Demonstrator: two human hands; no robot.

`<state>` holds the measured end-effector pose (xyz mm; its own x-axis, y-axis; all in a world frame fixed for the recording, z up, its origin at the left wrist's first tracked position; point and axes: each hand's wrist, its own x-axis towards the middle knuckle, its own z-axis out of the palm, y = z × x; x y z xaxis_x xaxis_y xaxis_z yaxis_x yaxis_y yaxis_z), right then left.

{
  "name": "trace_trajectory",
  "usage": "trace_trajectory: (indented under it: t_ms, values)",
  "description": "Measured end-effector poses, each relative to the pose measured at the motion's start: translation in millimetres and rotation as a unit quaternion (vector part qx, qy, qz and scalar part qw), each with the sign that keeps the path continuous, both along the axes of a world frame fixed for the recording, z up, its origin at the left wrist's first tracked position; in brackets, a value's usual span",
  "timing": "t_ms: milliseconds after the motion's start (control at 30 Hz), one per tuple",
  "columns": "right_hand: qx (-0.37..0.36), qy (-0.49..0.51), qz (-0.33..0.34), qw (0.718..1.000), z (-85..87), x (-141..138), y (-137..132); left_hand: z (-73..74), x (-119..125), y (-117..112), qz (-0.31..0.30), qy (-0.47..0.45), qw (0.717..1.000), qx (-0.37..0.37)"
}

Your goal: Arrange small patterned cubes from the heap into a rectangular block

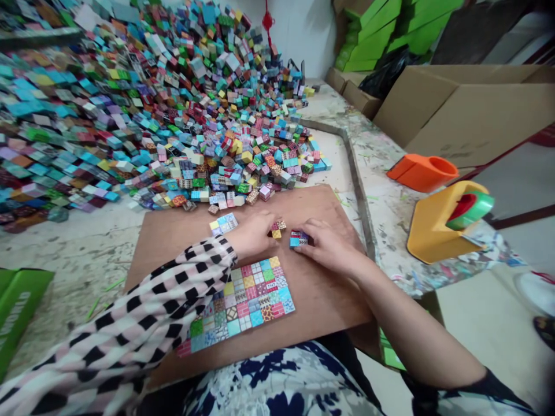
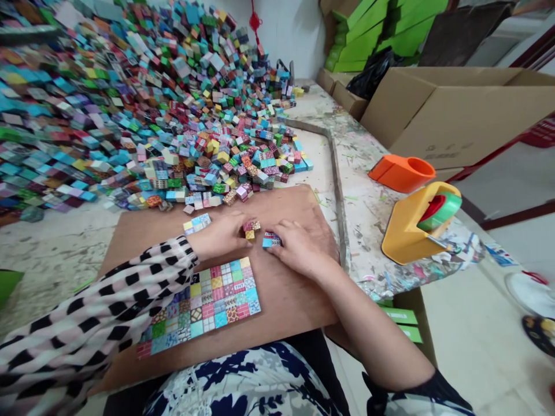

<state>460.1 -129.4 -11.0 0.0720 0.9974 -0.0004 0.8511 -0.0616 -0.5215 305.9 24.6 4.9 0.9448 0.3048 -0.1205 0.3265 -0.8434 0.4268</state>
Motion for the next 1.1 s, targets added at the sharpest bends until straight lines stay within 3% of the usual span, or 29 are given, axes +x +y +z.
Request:
trace_trajectory:
  t_ms: [400, 567, 733, 900, 1100]
  values:
    - [0.013, 0.061, 0.023, 0.998, -0.9, -2, 4, -4.5, 4, -3, 0.006, -0.038, 0.998, -0.050]
    - [-0.006, 0.071, 0.028, 0.997, 1.6, -2, 16, -6.1, 2, -4, -0.038, -0.103, 0.986, -0.121]
    - [-0.041, 0.018, 0.056, 0.997, 4.3, 2, 24, -8.9, -3, -2, -0.008, -0.080, 0.993, -0.087]
    - [-0.004, 0.069, 0.065, 0.995, 0.9, 7, 26, -7.1, -1, -2, -0.038, -0.092, 0.992, -0.075]
    - [-0.006, 0.073, 0.080, 0.994, 4.0, 8, 27, -3.9, 1, -7, -0.002, -0.081, 0.994, -0.079]
